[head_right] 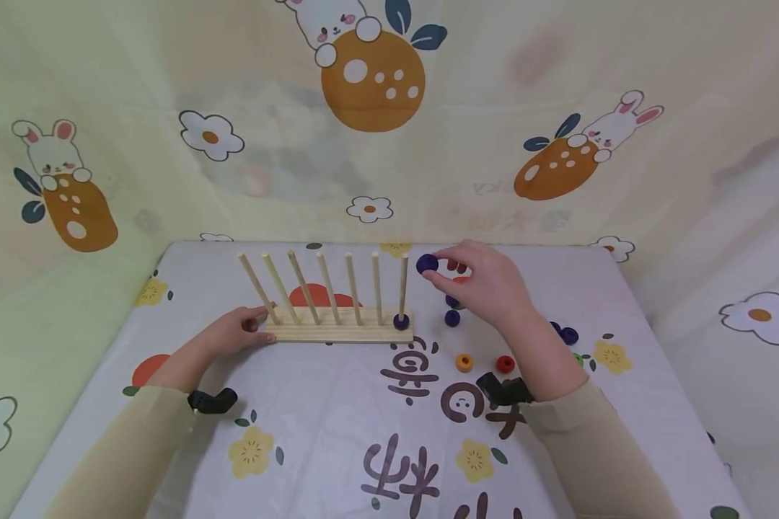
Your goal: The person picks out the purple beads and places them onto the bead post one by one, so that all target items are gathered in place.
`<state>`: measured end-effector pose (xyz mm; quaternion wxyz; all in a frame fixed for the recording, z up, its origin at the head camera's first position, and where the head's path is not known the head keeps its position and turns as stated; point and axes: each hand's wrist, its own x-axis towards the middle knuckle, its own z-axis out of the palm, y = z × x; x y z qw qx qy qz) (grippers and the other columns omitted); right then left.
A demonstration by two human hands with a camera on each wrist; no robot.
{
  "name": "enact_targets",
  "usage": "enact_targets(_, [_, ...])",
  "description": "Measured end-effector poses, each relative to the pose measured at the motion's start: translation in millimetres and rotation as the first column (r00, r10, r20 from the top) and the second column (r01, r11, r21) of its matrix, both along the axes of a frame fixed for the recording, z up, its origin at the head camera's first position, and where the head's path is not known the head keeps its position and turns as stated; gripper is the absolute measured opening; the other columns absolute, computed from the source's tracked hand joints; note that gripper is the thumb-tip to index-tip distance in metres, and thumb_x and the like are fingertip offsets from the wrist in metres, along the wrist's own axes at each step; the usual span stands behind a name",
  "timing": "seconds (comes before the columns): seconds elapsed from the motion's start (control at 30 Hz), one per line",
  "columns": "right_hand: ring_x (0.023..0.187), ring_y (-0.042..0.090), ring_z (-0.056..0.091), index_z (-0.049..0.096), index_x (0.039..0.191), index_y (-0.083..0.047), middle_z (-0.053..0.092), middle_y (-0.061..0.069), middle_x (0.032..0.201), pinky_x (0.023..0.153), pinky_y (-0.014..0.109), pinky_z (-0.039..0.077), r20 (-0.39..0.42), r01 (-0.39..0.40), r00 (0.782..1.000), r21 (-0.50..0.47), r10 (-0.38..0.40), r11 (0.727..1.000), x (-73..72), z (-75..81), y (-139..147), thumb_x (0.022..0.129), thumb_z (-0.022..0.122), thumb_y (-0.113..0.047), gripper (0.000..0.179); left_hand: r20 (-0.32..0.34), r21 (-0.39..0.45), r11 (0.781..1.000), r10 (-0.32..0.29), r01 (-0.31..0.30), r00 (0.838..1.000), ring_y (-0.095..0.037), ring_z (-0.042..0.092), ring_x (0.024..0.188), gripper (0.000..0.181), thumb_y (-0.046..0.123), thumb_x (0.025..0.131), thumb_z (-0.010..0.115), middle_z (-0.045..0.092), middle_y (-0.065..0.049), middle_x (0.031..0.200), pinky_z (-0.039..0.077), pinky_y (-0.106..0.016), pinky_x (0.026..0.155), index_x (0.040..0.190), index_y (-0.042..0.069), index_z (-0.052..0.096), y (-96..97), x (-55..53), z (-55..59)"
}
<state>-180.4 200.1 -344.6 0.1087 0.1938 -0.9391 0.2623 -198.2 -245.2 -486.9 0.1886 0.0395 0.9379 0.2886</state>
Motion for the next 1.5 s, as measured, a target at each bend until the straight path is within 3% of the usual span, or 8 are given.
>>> enact_targets(0.43, [0.088, 0.018, 0.054, 0.074, 0.117, -0.016, 0.064, 0.002, 0.095, 0.072, 0.038, 0.047, -0.003, 0.006, 1.0, -0.036, -0.006, 0.999, -3.7, 23.2, -13.7, 0.089, 0.073, -0.042, 0.037, 0.011, 0.0, 1.0, 0.014, -0.014, 1.0, -0.024, 0.045, 0.09, 0.078, 0.039, 0.087, 0.076, 0.047, -0.009, 0.095, 0.035, -0.038, 0.073, 0.152, 0.015, 0.041, 0.7, 2.0, 2.9])
enact_targets(0.73, [0.086, 0.019, 0.054, 0.074, 0.115, -0.015, 0.062, 0.002, 0.093, 0.071, 0.036, 0.046, -0.008, 0.002, 1.0, -0.039, -0.002, 0.999, -5.8, 19.0, -22.4, 0.088, 0.076, -0.035, 0.033, 0.022, 0.012, 1.0, 0.021, -0.021, 1.0, -0.025, 0.045, 0.092, 0.078, 0.04, 0.087, 0.076, 0.046, -0.01, 0.097, 0.035, -0.039, 0.075, 0.152, 0.015, 0.04, 3.1, 3.7, 3.5])
enact_targets(1.1, [0.085, 0.019, 0.053, 0.073, 0.118, -0.015, 0.062, 0.002, 0.093, 0.072, 0.037, 0.046, 0.003, -0.004, 1.0, -0.003, 0.004, 1.0, -6.8, 20.5, -25.8, 0.09, 0.072, -0.041, 0.038, 0.023, 0.014, 1.0, 0.025, -0.025, 0.999, -0.024, 0.044, 0.091, 0.078, 0.04, 0.087, 0.075, 0.046, -0.01, 0.096, 0.035, -0.038, 0.074, 0.152, 0.014, 0.04, 2.1, 3.5, 1.0])
enact_targets(1.5, [0.087, 0.022, 0.054, 0.071, 0.12, -0.015, 0.063, 0.005, 0.097, 0.074, 0.038, 0.045, 0.074, 0.026, 0.997, -0.032, -0.024, 0.999, -6.3, 15.3, -33.9, 0.092, 0.071, -0.039, 0.037, 0.03, 0.012, 1.0, 0.025, -0.025, 0.999, -0.024, 0.045, 0.091, 0.08, 0.043, 0.086, 0.076, 0.046, -0.009, 0.096, 0.035, -0.039, 0.074, 0.153, 0.017, 0.04, -0.1, 1.4, -1.7])
